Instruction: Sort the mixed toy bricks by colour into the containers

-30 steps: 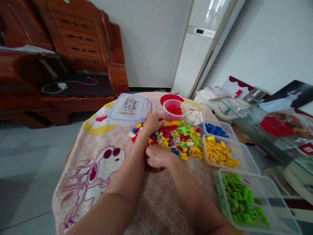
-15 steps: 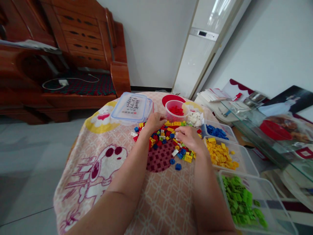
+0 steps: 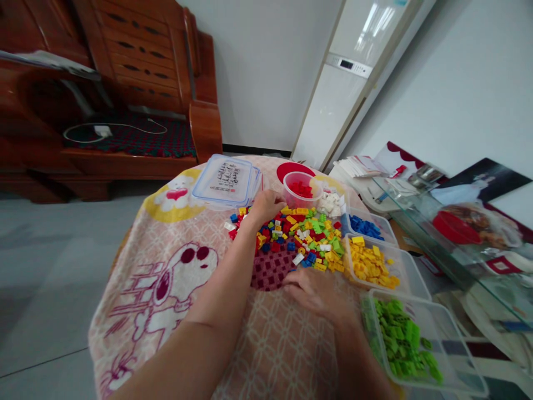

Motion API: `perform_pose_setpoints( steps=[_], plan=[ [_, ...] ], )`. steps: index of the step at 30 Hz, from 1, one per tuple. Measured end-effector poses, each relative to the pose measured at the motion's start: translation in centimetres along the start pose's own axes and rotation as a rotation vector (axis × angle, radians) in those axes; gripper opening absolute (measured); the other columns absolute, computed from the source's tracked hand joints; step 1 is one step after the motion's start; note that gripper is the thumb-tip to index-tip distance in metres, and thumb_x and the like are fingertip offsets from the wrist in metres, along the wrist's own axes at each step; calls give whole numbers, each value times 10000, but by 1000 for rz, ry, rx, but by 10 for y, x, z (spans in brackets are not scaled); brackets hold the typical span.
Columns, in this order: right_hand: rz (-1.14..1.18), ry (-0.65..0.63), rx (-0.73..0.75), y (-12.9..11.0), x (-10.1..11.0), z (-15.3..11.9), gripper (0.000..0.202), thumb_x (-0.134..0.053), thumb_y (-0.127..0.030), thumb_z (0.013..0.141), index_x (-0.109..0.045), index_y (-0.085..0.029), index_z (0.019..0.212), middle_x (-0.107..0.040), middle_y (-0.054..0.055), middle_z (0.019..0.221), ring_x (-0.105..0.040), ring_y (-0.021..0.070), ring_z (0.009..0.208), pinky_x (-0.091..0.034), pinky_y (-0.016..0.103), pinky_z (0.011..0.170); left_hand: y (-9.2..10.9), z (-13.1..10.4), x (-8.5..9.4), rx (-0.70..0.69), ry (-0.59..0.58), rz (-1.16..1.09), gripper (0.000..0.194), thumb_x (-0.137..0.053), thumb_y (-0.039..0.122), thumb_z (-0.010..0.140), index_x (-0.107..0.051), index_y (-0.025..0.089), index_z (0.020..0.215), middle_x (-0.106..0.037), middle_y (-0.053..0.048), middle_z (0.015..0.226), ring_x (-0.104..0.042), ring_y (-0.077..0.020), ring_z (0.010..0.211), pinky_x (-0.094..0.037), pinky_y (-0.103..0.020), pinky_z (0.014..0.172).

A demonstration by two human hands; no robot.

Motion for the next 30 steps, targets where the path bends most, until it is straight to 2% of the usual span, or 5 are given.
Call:
perform_pose_setpoints(
  steps=[6,11,15,23,30],
  plan=[
    [-32,139,-47,36,40,32,284,-519,-209,946,-801,-201,977,-786,80,988,-688,197,926,-422,270,807,0,0,-1,-24,22,-28,267,-587,239,817,-826,150,896,-751,-43,768,-629,-165,718,-459,-249,693],
    [131,445,-148,69,84,38,332,-526,-203,899,-790,-189,1098,-792,77,950,-706,208,898,-487,276,805,0,-1,-4,-24,9,-16,277,-573,237,834,-827,154,909,-735,-31,727,-614,-158,698,-455,-245,690],
    [296,643,-268,107,90,30,384,-503,-223,885,-763,-154,1159,-765,58,776,-712,199,757,-518,272,727,2,-1,-10,-32,-14,-20,279,-578,226,829,-827,145,925,-758,-42,787,-619,-159,721,-460,-243,712],
    [185,574,-394,133,80,26,230,-561,-192,828,-789,-173,856,-727,41,672,-690,179,692,-470,233,625,15,2,-19,-40,-26,28,291,-562,217,824,-832,154,911,-778,-50,827,-634,-167,735,-479,-259,740],
    [-146,315,-583,128,77,23,108,-661,-131,742,-761,-173,744,-750,100,746,-723,222,799,-454,249,643,21,4,-27,-66,-48,19,289,-573,232,830,-826,166,953,-804,-56,924,-684,-182,819,-502,-261,782]
  ],
)
Point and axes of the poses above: each hand's wrist, its own z-axis towards the middle knuckle, its own x-axis out of the back of the hand, y = z × x, the point moved 6 cm from there along z, towards the middle knuckle
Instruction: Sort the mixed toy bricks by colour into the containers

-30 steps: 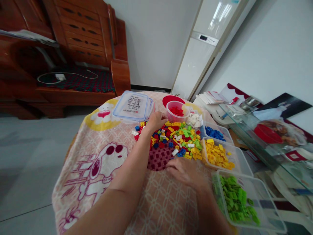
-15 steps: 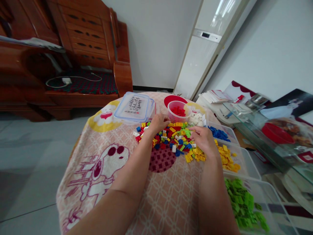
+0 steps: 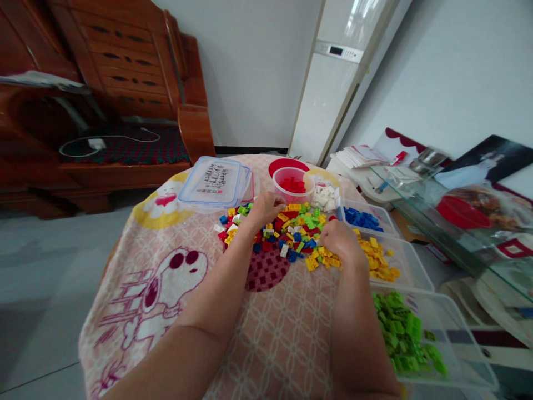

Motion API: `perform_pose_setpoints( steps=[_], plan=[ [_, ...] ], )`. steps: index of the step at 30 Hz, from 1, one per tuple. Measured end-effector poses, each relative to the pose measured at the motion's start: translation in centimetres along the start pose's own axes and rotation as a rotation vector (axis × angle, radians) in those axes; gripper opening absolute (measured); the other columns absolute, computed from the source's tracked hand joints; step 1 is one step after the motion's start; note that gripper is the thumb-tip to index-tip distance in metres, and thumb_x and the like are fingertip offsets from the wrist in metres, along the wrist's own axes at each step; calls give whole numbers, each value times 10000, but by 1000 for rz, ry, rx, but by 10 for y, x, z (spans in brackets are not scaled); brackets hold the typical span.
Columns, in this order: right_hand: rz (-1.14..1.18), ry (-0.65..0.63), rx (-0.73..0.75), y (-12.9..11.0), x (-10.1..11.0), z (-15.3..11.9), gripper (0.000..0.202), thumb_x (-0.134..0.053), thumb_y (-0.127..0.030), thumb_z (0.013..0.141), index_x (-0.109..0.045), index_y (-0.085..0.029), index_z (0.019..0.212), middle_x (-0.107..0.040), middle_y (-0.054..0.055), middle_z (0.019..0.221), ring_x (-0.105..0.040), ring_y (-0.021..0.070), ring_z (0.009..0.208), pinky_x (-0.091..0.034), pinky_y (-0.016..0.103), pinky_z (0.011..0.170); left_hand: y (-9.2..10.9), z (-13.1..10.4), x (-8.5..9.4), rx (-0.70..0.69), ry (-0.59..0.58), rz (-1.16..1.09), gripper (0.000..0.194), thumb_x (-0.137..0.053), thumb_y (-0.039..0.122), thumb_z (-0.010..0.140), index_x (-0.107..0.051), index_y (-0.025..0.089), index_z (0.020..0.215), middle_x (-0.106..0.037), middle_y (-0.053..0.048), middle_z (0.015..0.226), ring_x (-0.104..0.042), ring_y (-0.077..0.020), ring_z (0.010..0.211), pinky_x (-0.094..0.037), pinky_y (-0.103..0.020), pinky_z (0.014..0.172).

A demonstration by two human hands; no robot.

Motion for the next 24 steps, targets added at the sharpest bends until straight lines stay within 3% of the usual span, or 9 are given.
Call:
perform_pose_setpoints(
  steps=[5,8,12,18,21,24],
  plan=[
    [-40,-31,-10,-8,0,-3,105,-710,-134,723,-766,-160,808,-769,142,844,-735,250,882,-470,268,688,-1,-1,-2,4,6,10,266,-592,229,824,-829,157,920,-799,-63,875,-676,-182,785,-501,-260,770],
    [71,-21,1,-4,5,-5,74,-718,-229,766,-758,-167,778,-768,119,826,-728,235,830,-459,267,662,-2,-1,-2,8,8,-9,268,-586,232,827,-829,158,915,-795,-58,866,-676,-177,779,-498,-256,755],
    [335,151,-4,8,10,0,188,-657,-345,827,-753,-184,802,-737,64,710,-712,208,733,-474,260,645,-3,-1,-1,11,14,-4,271,-590,233,828,-831,160,928,-796,-62,881,-674,-178,785,-499,-259,766],
    [732,458,-237,28,-2,23,313,-631,-360,806,-753,-125,974,-751,103,748,-713,227,677,-535,283,602,-3,-1,1,12,-3,-1,284,-576,243,852,-828,160,954,-801,-63,904,-679,-176,800,-500,-256,780],
    [920,517,-302,30,-12,29,315,-668,-351,750,-740,-121,953,-726,72,679,-664,207,533,-498,272,467,-2,-1,2,9,-16,-3,286,-582,240,850,-826,141,961,-797,-73,909,-678,-174,792,-499,-255,773],
    [1092,498,-314,28,-19,33,245,-700,-330,687,-719,-155,857,-647,5,540,-601,198,428,-435,268,361,-2,-1,1,9,-20,1,288,-583,240,846,-828,143,962,-791,-67,880,-667,-171,761,-504,-258,769]
  ],
)
Point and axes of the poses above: each hand's wrist, its own z-axis towards the middle knuckle, its own x-axis out of the back of the hand, y = z × x, the point moved 6 cm from there along z, towards the middle knuckle
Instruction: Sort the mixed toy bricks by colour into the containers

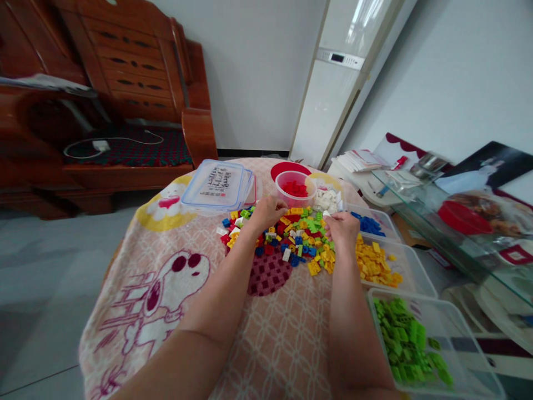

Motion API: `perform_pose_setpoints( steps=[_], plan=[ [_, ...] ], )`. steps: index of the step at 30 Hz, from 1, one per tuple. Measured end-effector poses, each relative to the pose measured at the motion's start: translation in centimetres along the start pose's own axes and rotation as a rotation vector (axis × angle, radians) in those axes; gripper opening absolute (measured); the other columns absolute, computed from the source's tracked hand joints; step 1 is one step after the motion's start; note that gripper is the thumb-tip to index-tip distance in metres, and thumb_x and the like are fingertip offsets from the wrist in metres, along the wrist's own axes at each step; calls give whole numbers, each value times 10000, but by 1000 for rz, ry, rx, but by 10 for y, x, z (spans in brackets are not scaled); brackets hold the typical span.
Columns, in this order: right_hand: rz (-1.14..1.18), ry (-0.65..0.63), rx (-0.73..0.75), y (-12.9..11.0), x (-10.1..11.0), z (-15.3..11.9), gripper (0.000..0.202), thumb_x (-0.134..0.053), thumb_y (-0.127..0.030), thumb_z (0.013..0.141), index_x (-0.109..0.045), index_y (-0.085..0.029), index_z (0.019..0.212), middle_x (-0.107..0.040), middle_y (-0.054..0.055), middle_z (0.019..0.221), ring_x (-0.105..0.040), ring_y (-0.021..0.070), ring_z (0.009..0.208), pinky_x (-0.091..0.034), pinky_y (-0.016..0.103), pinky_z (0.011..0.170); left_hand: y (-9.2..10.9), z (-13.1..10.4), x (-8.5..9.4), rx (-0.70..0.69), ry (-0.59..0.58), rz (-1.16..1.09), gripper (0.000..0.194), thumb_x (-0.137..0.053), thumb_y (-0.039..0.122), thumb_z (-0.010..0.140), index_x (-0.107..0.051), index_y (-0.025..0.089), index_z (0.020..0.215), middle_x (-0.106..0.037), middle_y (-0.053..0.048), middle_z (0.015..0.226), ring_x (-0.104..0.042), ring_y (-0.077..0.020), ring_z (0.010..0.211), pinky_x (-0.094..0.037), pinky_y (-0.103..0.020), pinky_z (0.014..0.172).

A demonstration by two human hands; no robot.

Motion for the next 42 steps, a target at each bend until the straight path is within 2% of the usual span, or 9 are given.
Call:
perform_pose_setpoints(
  steps=[4,7,10,15,20,27,32,36,42],
  plan=[
    [351,108,-79,-1,-2,5,197,-703,-239,599,-647,-195,782,-601,-40,492,-640,208,485,-533,291,428,0,0,-2,9,5,-5,281,-587,236,839,-830,154,954,-788,-57,856,-663,-171,750,-509,-256,761],
    [641,191,-20,-7,1,12,297,-729,-212,539,-631,-186,818,-680,-30,625,-705,201,634,-636,343,632,0,0,-2,17,5,-6,283,-588,239,843,-831,154,960,-784,-53,833,-662,-169,743,-510,-253,758],
    [717,189,62,-11,4,18,375,-768,-243,523,-664,-172,877,-736,-5,769,-732,198,774,-647,360,753,3,0,-1,18,-2,8,287,-590,238,843,-831,142,967,-790,-67,862,-673,-178,763,-513,-266,775],
    [531,139,61,-9,4,16,269,-713,-278,598,-700,-150,834,-701,4,650,-708,188,637,-623,306,605,5,-1,-2,-5,-1,15,288,-587,241,838,-831,150,961,-800,-71,904,-692,-188,803,-522,-272,795],
    [198,-183,87,-14,-12,1,241,-646,-336,685,-723,-147,814,-626,-22,516,-545,124,389,-409,206,359,4,0,-4,-3,-2,-6,281,-593,234,824,-828,160,959,-803,-57,906,-694,-179,787,-533,-267,797],
    [-386,-569,323,-40,-47,-39,146,-673,-272,774,-776,-169,778,-709,29,629,-647,149,592,-443,226,551,4,1,-3,13,-8,-3,283,-597,221,829,-832,139,962,-796,-72,884,-685,-178,763,-525,-272,802],
    [-789,-611,478,-48,-66,-59,95,-718,-247,786,-787,-183,774,-774,108,851,-706,224,861,-456,276,705,3,0,-1,9,8,-36,271,-600,226,820,-830,140,935,-790,-64,863,-675,-174,751,-522,-271,781],
    [-615,-624,441,-45,-63,-54,176,-683,-297,821,-741,-177,707,-720,63,705,-677,187,730,-448,257,651,2,0,1,5,15,-44,271,-593,234,822,-829,153,930,-783,-48,822,-665,-170,744,-518,-264,766],
    [-130,-512,64,-28,-38,-33,228,-642,-388,797,-702,-170,822,-582,-36,506,-513,117,409,-376,208,409,4,-1,4,9,7,-27,286,-583,232,832,-830,159,953,-794,-62,876,-686,-182,785,-518,-274,790]
  ],
)
Point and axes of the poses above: each hand's wrist, its own z-axis towards the middle knuckle, its own x-axis out of the back of the hand, y = z × x, the point moved 6 cm from there along z, towards the middle knuckle
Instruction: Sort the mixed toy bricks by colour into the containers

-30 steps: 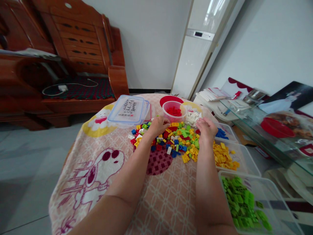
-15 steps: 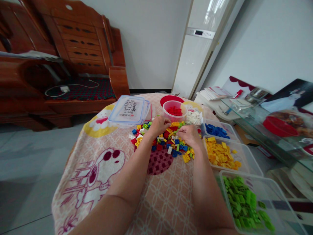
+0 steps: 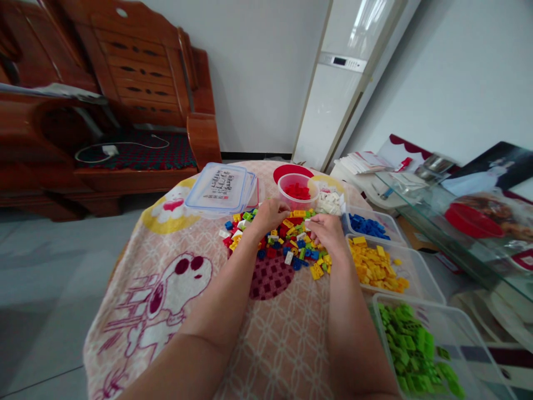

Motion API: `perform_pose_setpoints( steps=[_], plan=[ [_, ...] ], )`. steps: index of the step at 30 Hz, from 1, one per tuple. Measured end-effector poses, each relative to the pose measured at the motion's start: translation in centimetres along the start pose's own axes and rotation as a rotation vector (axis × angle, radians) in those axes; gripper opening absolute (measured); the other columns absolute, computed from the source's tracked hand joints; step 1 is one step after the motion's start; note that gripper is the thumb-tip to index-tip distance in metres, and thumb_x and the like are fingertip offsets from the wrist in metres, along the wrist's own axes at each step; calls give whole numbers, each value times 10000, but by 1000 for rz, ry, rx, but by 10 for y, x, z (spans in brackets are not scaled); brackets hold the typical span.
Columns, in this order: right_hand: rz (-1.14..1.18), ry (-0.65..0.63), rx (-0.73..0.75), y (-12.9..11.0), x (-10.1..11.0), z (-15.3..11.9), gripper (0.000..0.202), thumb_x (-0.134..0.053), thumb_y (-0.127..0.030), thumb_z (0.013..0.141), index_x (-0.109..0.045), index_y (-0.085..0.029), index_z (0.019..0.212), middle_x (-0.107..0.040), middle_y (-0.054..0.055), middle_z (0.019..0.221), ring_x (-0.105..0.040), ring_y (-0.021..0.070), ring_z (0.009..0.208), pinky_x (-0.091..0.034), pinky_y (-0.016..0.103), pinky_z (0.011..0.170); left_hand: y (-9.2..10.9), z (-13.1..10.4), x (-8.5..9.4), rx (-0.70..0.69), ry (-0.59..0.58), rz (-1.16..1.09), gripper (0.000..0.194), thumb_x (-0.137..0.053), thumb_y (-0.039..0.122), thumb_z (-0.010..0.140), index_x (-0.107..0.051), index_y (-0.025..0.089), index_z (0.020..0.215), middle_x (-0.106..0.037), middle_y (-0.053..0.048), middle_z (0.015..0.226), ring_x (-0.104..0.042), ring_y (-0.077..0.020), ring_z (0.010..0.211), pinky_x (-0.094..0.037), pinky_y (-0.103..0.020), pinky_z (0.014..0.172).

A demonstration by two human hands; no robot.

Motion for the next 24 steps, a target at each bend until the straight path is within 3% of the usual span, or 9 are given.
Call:
perform_pose_setpoints(
  steps=[3,5,8,11,13,16,20,24],
  plan=[
    [122,168,-66,14,14,7,247,-674,-384,733,-699,-158,828,-592,-22,498,-541,140,410,-372,213,369,1,0,-1,0,-2,-2,282,-583,230,833,-831,170,953,-798,-62,886,-693,-188,798,-521,-275,798],
    [271,327,-63,25,23,15,335,-685,-384,699,-712,-143,930,-640,0,558,-621,182,493,-444,235,399,0,0,-1,1,0,3,275,-589,232,830,-832,171,945,-798,-64,888,-695,-191,801,-520,-271,793],
    [511,515,93,33,35,25,564,-705,-403,668,-683,-136,1164,-756,67,867,-739,241,832,-610,312,663,-1,0,-1,8,-4,20,278,-593,240,832,-831,163,953,-797,-62,886,-691,-186,795,-511,-263,779],
    [610,543,243,34,42,31,724,-721,-417,657,-616,-142,1318,-723,134,1211,-688,250,1142,-585,365,929,-4,-1,2,24,5,34,290,-580,237,835,-830,162,961,-796,-48,879,-677,-174,773,-501,-256,764],
    [608,536,240,33,43,30,702,-722,-410,653,-634,-137,1294,-711,150,1253,-675,254,1175,-569,377,967,-6,-2,9,33,35,40,300,-565,233,839,-832,163,957,-795,-45,868,-674,-172,773,-494,-253,760],
    [530,458,175,29,40,25,515,-721,-392,648,-718,-130,1092,-772,124,1050,-733,248,991,-609,364,857,-11,-4,21,74,111,39,304,-559,231,840,-832,158,952,-792,-58,855,-677,-180,772,-491,-255,756],
    [398,230,100,16,26,15,332,-688,-353,682,-733,-130,924,-746,51,722,-687,166,597,-572,259,553,-24,-6,36,163,230,22,302,-573,240,839,-825,149,977,-796,-73,871,-676,-189,769,-492,-261,757],
    [211,-1,59,3,10,3,170,-649,-271,733,-721,-144,819,-681,4,589,-594,111,453,-452,183,422,-32,-8,43,226,296,-33,301,-569,244,846,-820,151,984,-792,-58,833,-675,-177,751,-490,-250,751]
  ],
)
Point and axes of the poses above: each hand's wrist, its own z-axis towards the middle knuckle, its own x-axis out of the back of the hand, y = z × x, the point moved 6 cm from there along z, towards the middle knuckle
